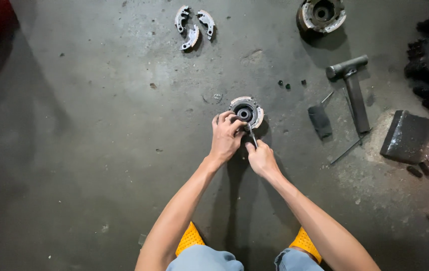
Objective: The person kneels on the workshop floor and wipes greasy motorcycle clutch and brake components with a purple cloth. They then fit parts into a clutch hub, use pliers to work on the assembly, tap components with a hammer, and press brake shoe parts into place by hand.
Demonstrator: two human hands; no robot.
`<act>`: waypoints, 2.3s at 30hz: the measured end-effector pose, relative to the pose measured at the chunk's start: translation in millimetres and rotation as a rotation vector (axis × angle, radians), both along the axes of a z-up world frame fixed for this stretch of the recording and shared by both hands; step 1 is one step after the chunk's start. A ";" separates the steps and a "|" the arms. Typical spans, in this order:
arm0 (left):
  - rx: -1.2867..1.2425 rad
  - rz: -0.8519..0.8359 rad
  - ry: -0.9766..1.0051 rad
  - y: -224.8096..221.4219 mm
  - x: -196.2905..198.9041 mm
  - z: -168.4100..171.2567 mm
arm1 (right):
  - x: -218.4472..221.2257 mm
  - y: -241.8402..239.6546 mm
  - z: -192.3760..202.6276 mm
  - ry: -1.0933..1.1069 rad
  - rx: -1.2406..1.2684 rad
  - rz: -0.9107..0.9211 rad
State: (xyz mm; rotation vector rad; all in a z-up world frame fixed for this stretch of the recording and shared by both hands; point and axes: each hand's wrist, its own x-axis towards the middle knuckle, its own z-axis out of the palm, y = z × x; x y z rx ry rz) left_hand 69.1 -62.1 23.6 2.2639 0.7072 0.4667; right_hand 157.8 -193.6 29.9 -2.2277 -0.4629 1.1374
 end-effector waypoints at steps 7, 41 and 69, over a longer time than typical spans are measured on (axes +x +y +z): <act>0.013 -0.062 0.015 3.8 -6.8 4.7 | 28.3 -19.3 -8.6 -0.002 -0.009 0.300; -0.742 0.456 -0.434 71.3 10.2 15.6 | 50.9 42.2 32.9 0.252 0.223 0.085; -0.199 0.325 -0.395 11.3 9.9 71.0 | 25.0 35.1 72.6 -0.163 0.248 0.172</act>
